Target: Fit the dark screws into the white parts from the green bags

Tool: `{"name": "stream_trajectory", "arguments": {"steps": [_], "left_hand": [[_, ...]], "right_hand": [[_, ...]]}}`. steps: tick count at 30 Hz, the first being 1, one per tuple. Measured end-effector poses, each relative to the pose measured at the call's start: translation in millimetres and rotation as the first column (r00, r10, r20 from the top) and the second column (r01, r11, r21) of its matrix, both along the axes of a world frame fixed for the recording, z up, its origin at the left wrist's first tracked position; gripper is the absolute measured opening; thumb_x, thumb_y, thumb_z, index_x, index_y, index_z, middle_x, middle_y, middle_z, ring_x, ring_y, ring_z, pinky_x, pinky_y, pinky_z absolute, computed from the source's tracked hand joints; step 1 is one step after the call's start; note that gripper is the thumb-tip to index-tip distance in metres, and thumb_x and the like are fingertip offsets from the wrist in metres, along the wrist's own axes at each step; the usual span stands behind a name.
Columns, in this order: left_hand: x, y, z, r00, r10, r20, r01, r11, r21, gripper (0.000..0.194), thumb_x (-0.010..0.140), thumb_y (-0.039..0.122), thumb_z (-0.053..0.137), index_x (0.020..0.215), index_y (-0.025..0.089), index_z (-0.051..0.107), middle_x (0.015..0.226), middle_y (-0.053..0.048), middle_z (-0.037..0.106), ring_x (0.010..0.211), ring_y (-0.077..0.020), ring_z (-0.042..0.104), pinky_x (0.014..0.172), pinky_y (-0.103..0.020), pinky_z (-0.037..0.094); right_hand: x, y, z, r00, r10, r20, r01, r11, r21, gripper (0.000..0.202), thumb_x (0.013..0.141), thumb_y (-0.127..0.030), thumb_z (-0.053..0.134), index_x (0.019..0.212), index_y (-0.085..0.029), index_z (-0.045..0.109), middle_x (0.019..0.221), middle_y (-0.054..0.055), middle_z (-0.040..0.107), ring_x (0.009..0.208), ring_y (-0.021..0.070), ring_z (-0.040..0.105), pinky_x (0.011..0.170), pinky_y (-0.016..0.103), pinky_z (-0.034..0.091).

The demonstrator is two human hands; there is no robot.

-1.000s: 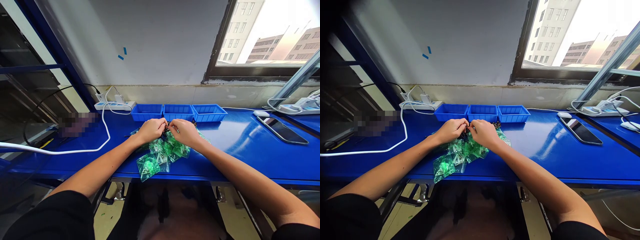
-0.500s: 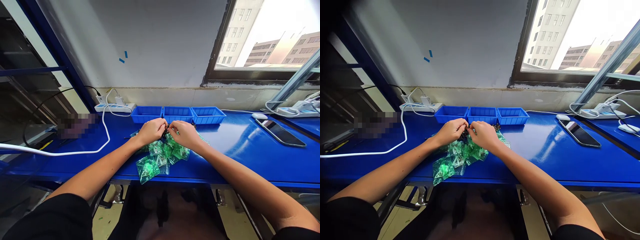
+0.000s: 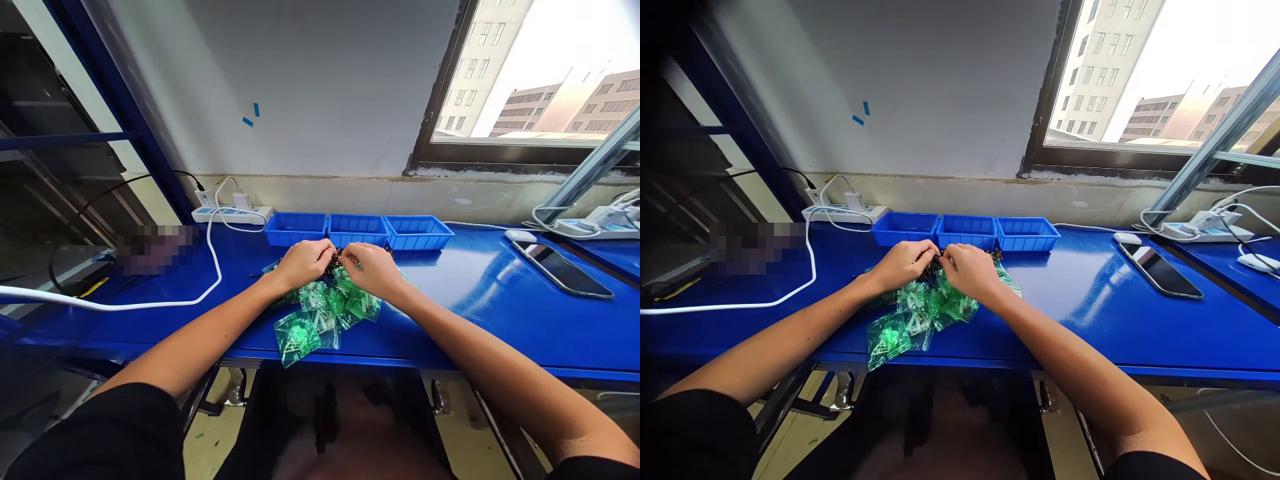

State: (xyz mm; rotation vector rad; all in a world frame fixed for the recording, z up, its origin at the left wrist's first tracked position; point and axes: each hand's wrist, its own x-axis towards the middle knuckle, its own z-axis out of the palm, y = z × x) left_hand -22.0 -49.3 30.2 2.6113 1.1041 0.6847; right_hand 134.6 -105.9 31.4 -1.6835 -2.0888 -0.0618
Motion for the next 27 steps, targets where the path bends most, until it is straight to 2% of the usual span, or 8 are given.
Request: {"name": "stream_trajectory", "arguments": {"steps": [22,27], "left_hand": [[0.5,-1.9,2.7,1.0,-0.021,-0.023,0.021,1.0,0.01,0.025,0.081,0.024,0.033,0.066,0.019,0.053,0.062,-0.003,0.061,0.06,-0.0173,0.054,0.057,-0.027,0.034],[1.3,-3.3,4.0,0.998,0.033,-0.045,-0.032,0.999,0.025,0.027,0.08,0.024,0.033,0.066,0.019,0.056,0.06,-0.003,0.061,0.059,-0.0178,0.053,0.055,-0.027,0.031]], "right_hand": [[-1.1,-0.1,-1.3,0.999,0.033,0.025,-0.032,0.999,-0.022,0.015,0.088,-0.022,0.05,0.088,-0.019,0.064,0.081,0.004,0.067,0.081,0.0182,0.061,0.063,0.026,0.036],[-1.6,0.1,-1.7,0.999,0.039,0.031,-0.039,0.999,-0.018,0.016,0.089,-0.022,0.049,0.088,-0.018,0.064,0.081,0.004,0.068,0.082,0.0184,0.061,0.064,0.026,0.036]]}}
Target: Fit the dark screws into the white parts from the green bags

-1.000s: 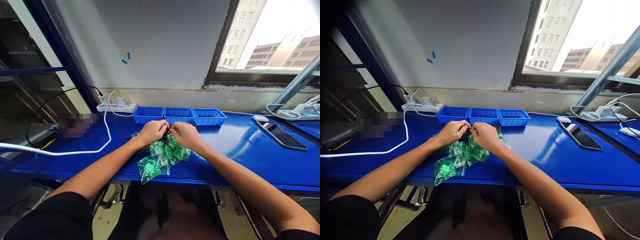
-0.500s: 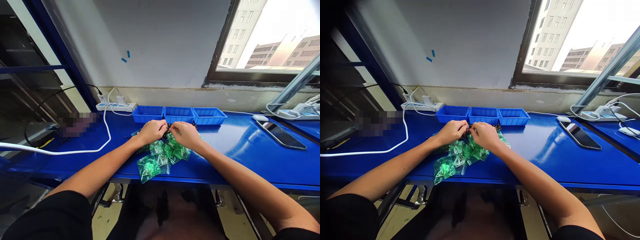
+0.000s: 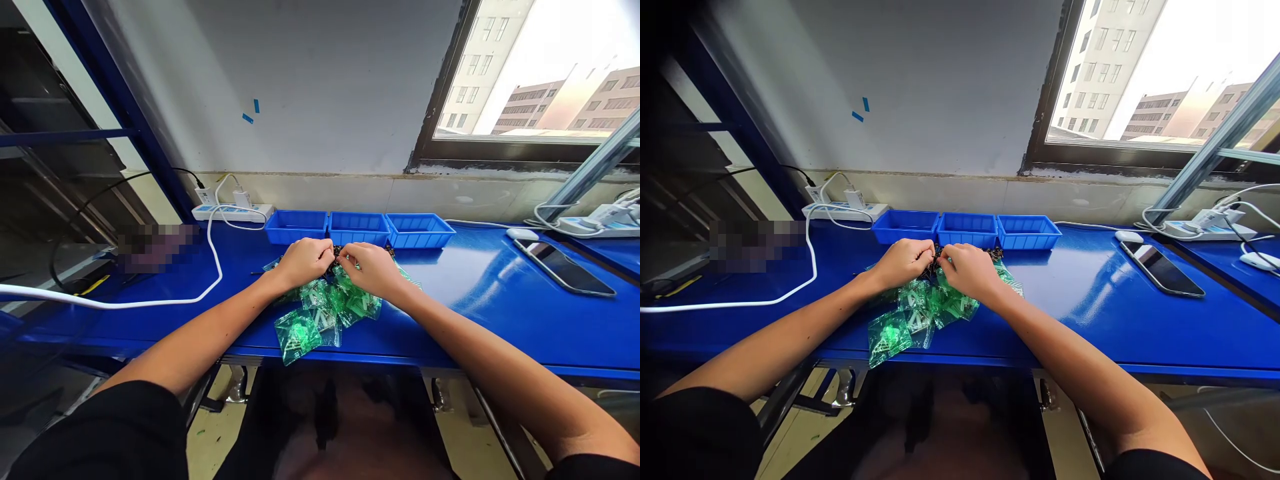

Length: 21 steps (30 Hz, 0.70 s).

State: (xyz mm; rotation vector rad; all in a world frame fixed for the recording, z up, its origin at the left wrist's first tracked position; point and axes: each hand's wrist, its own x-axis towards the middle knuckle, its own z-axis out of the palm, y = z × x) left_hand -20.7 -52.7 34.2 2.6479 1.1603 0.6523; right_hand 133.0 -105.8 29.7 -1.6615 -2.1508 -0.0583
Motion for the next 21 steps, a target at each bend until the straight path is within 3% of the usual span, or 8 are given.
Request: {"name": "stream_trajectory", "arguments": {"steps": [5,21], "left_hand": [[1.4,-2.2,1.2,0.997,0.075,-0.032,-0.075,0.997,-0.006,0.029,0.079,0.026,0.033,0.065,0.019,0.057,0.06,-0.003,0.061,0.059,-0.0184,0.052,0.054,-0.028,0.027],[-0.6,0.4,1.0,0.995,0.092,0.027,-0.092,0.996,-0.012,0.027,0.079,0.027,0.035,0.062,0.018,0.054,0.058,-0.002,0.059,0.056,-0.0164,0.049,0.054,-0.027,0.027]], "right_hand": [[0.1,0.1,-0.6,1.0,-0.001,0.009,0.001,1.0,-0.002,0.016,0.089,-0.022,0.049,0.089,-0.018,0.065,0.081,0.004,0.067,0.083,0.0185,0.06,0.063,0.026,0.035],[2.2,2.2,-3.9,0.999,0.02,-0.036,-0.019,0.999,0.033,0.014,0.087,-0.021,0.05,0.086,-0.019,0.064,0.078,0.003,0.066,0.076,0.0162,0.058,0.06,0.025,0.031]]}}
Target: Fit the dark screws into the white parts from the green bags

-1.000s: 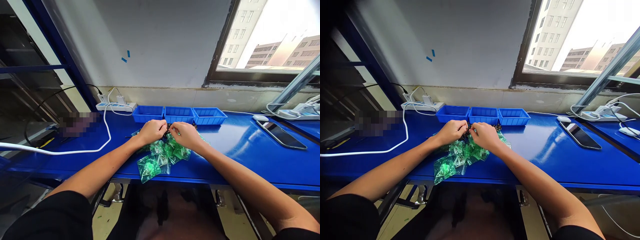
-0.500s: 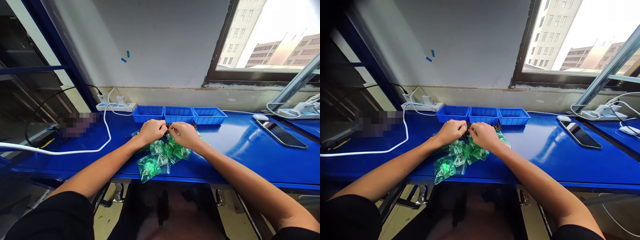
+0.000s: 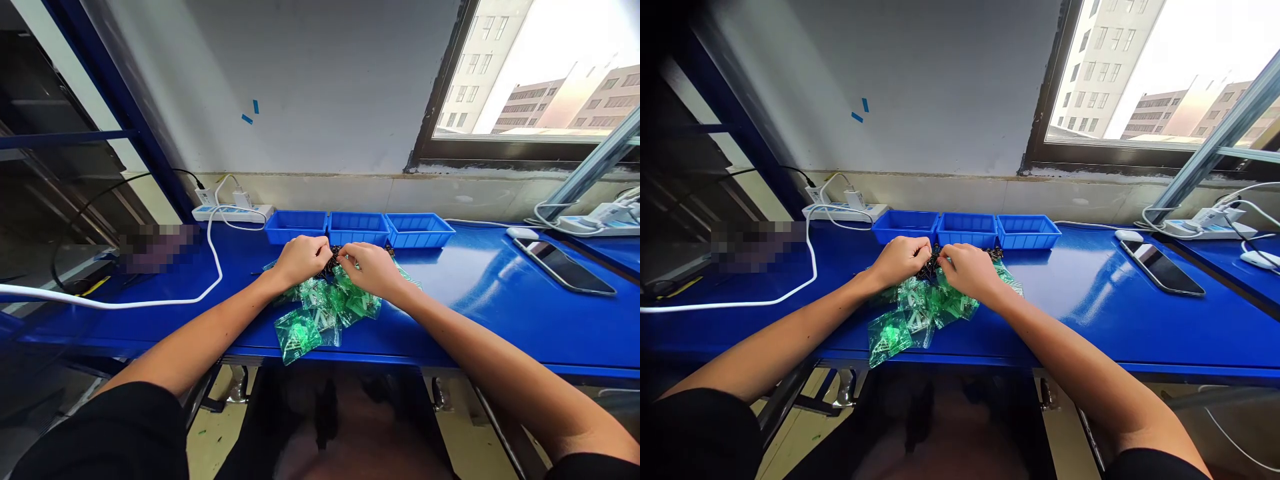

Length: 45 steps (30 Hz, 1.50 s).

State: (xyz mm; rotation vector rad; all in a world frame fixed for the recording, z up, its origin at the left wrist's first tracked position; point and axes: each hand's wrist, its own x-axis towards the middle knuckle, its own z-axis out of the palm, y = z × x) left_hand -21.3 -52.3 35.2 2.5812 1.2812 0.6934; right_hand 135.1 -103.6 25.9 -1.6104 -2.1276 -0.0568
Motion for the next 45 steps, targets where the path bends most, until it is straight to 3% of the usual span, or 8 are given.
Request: {"name": "stream_trajectory", "arguments": {"steps": [19,28,45], "left_hand": [[0.0,0.6,-2.0,0.998,-0.04,0.041,0.039,0.999,0.015,0.028,0.081,0.028,0.035,0.065,0.018,0.056,0.056,-0.002,0.059,0.053,-0.0152,0.049,0.053,-0.026,0.029],[1.1,0.7,-0.8,0.996,-0.082,-0.036,0.081,0.996,-0.027,0.028,0.08,0.024,0.034,0.075,0.018,0.061,0.067,-0.002,0.065,0.063,-0.0174,0.057,0.058,-0.026,0.035],[1.6,-0.1,-2.0,0.997,-0.068,-0.047,0.069,0.997,0.018,0.029,0.084,0.027,0.033,0.083,0.018,0.061,0.075,-0.005,0.067,0.073,-0.0206,0.06,0.064,-0.029,0.041]], "right_hand": [[-0.2,-1.3,2.5,1.0,0.0,-0.002,0.0,1.0,0.008,0.015,0.089,-0.02,0.048,0.089,-0.018,0.063,0.08,0.004,0.066,0.077,0.0172,0.059,0.061,0.025,0.033],[-1.2,-2.3,3.1,1.0,0.0,-0.002,0.0,1.0,0.0,0.016,0.09,-0.02,0.047,0.091,-0.018,0.063,0.08,0.003,0.066,0.078,0.0173,0.06,0.062,0.026,0.034],[0.5,-0.5,0.7,1.0,-0.003,0.005,0.003,1.0,0.008,0.012,0.087,-0.02,0.052,0.092,-0.019,0.063,0.079,0.003,0.066,0.081,0.0182,0.06,0.064,0.026,0.036]]}}
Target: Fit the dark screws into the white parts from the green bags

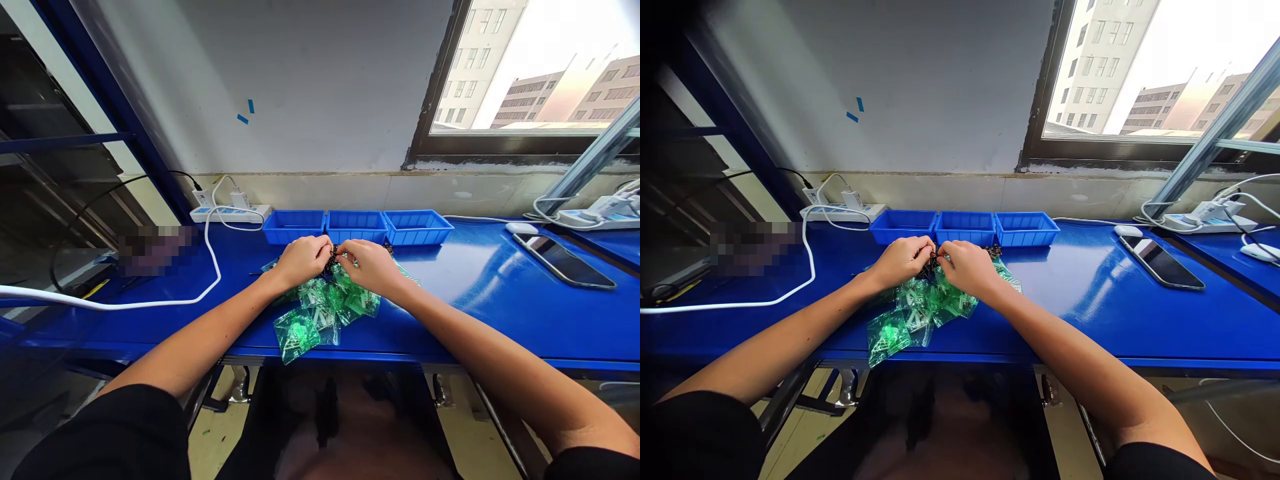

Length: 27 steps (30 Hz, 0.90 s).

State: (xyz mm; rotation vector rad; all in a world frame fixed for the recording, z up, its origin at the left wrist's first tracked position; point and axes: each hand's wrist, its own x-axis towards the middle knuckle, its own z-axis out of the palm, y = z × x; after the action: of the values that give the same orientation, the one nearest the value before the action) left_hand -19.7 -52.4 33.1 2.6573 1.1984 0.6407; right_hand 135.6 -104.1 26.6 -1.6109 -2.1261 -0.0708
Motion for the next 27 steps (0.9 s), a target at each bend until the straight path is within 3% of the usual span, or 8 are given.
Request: {"name": "stream_trajectory", "arguments": {"steps": [16,27], "left_hand": [[0.1,2.0,-4.2,0.999,-0.044,0.018,0.045,0.997,-0.067,0.026,0.089,0.026,0.031,0.09,0.018,0.056,0.078,-0.004,0.068,0.074,-0.0197,0.062,0.065,-0.029,0.042],[-0.1,1.7,-2.2,0.999,-0.04,0.013,0.041,0.996,-0.083,0.031,0.088,0.029,0.031,0.077,0.018,0.057,0.068,-0.003,0.067,0.064,-0.0183,0.06,0.06,-0.027,0.039]], "right_hand": [[-1.0,-1.7,3.1,1.0,-0.027,0.007,0.027,0.999,-0.02,0.011,0.087,-0.02,0.051,0.089,-0.019,0.062,0.079,0.003,0.065,0.08,0.0176,0.059,0.062,0.025,0.033],[0.4,-1.0,1.7,1.0,-0.005,-0.008,0.005,1.0,-0.007,0.013,0.088,-0.018,0.049,0.085,-0.018,0.062,0.081,0.004,0.067,0.08,0.0176,0.06,0.063,0.026,0.035]]}}
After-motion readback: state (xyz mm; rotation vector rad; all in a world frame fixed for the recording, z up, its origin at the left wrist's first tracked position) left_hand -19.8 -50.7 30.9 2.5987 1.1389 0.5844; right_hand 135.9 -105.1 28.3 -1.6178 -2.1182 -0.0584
